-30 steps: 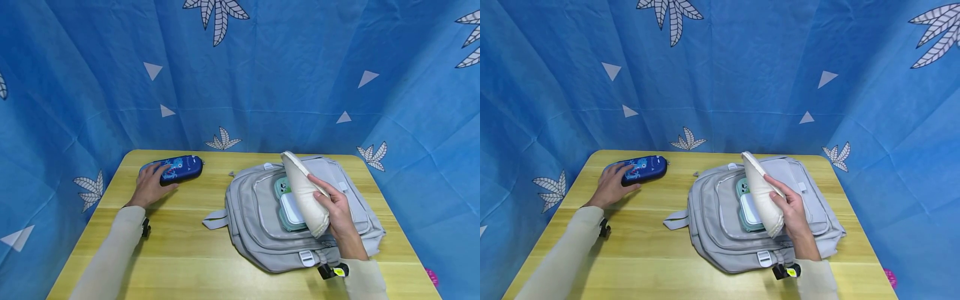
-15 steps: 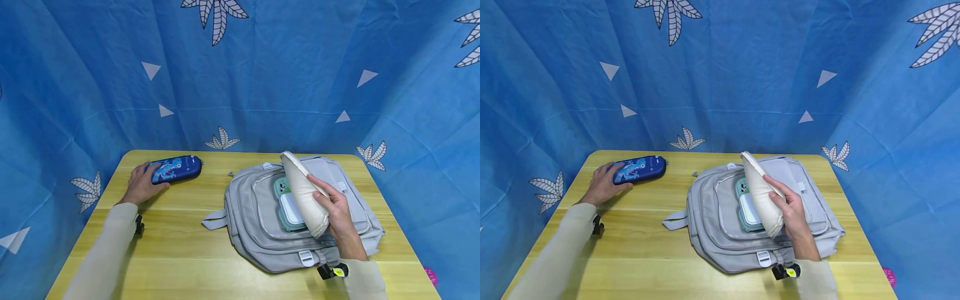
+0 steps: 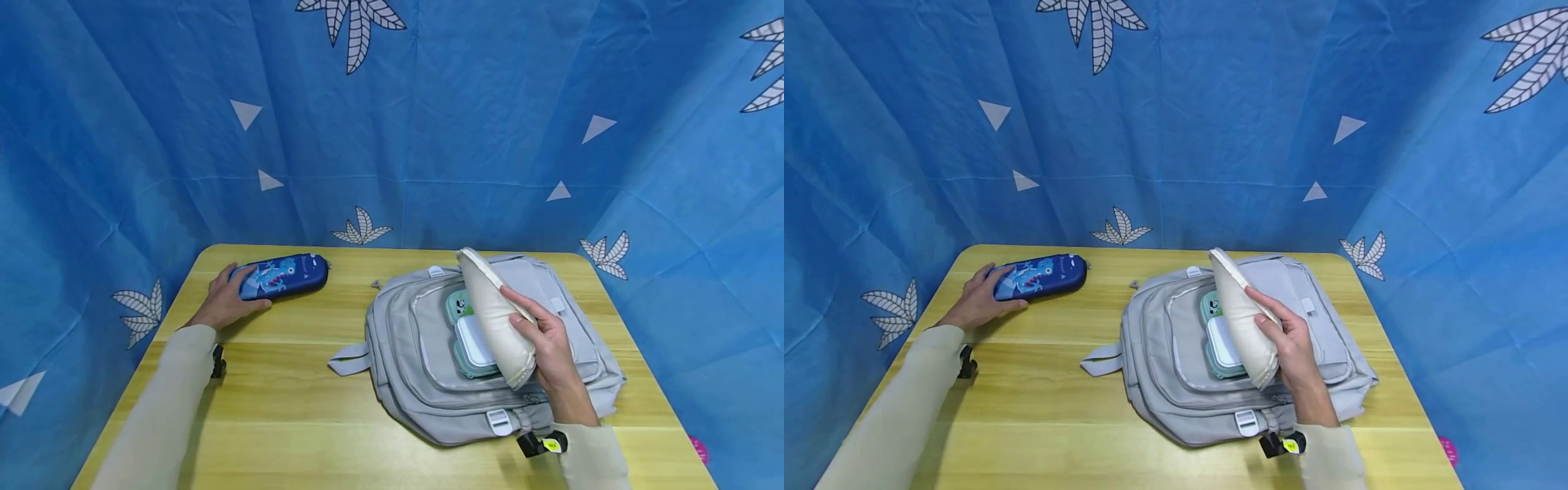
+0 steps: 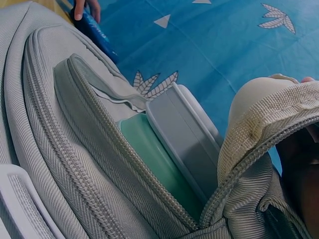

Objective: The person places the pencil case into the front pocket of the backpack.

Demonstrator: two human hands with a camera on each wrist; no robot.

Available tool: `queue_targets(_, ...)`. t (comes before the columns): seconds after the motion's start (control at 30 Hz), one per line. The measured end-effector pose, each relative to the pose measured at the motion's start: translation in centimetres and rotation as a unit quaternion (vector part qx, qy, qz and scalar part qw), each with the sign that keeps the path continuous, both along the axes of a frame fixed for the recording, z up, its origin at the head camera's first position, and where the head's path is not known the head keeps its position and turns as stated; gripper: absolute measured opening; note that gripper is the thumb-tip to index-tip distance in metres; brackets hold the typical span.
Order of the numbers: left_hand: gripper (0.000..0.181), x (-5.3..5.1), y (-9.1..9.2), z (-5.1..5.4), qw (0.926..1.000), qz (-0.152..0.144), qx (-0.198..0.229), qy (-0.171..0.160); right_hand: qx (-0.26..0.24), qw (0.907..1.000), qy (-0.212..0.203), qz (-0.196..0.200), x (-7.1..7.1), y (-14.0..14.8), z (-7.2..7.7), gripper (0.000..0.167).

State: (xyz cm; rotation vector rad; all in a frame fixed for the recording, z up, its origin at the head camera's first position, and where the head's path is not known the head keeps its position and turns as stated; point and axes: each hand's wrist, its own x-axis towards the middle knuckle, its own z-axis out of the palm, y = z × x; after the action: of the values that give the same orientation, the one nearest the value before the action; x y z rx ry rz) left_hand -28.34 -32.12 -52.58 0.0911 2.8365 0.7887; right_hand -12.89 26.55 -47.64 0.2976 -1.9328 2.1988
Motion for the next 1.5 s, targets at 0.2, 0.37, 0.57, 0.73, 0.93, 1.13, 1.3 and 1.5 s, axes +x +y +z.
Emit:
queue_targets(0.2, 0.113, -0.1, -0.2, -0.1, 1.0000, 0.005, -0.005, 0.001, -0.001, 1.0000, 0.002, -0.001, 0.0, 0.0, 0.0, 0.041)
queue_targets(0.37, 0.114, -0.1, -0.4, -0.2, 0.9999, 0.008, -0.010, -0.002, 0.001, 1.0000, 0.003, 0.000, 0.0, 0.0, 0.0, 0.041)
queue_targets(0.57, 0.114, -0.1, -0.7, -0.2, 0.9998, -0.006, -0.017, 0.004, 0.006, 1.0000, 0.005, 0.000, 0.0, -0.1, -0.2, 0.041)
queue_targets(0.73, 0.113, -0.1, -0.9, -0.4, 0.9996, -0.017, -0.021, 0.013, 0.005, 0.9999, 0.010, 0.002, 0.0, 0.0, -0.2, 0.041)
queue_targets(0.93, 0.113, 0.1, -1.0, -0.5, 0.9997, -0.012, -0.016, 0.016, 0.002, 0.9999, 0.014, 0.007, 0.0, 0.0, -0.2, 0.041)
queue_targets(1.13, 0.119, 0.5, -1.2, -0.9, 0.9997, 0.001, -0.013, 0.018, 0.006, 0.9999, 0.011, 0.004, 0.0, 0.0, -0.2, 0.041)
queue_targets(1.3, 0.118, 0.6, -1.2, -1.1, 0.9996, 0.003, -0.012, 0.023, 0.002, 0.9999, 0.011, 0.006, -0.1, 0.0, -0.3, 0.042)
queue_targets(1.5, 0.115, 1.0, -0.8, -1.0, 0.9993, -0.006, 0.000, 0.037, -0.005, 0.9998, 0.012, 0.012, -0.1, 0.0, -0.3, 0.042)
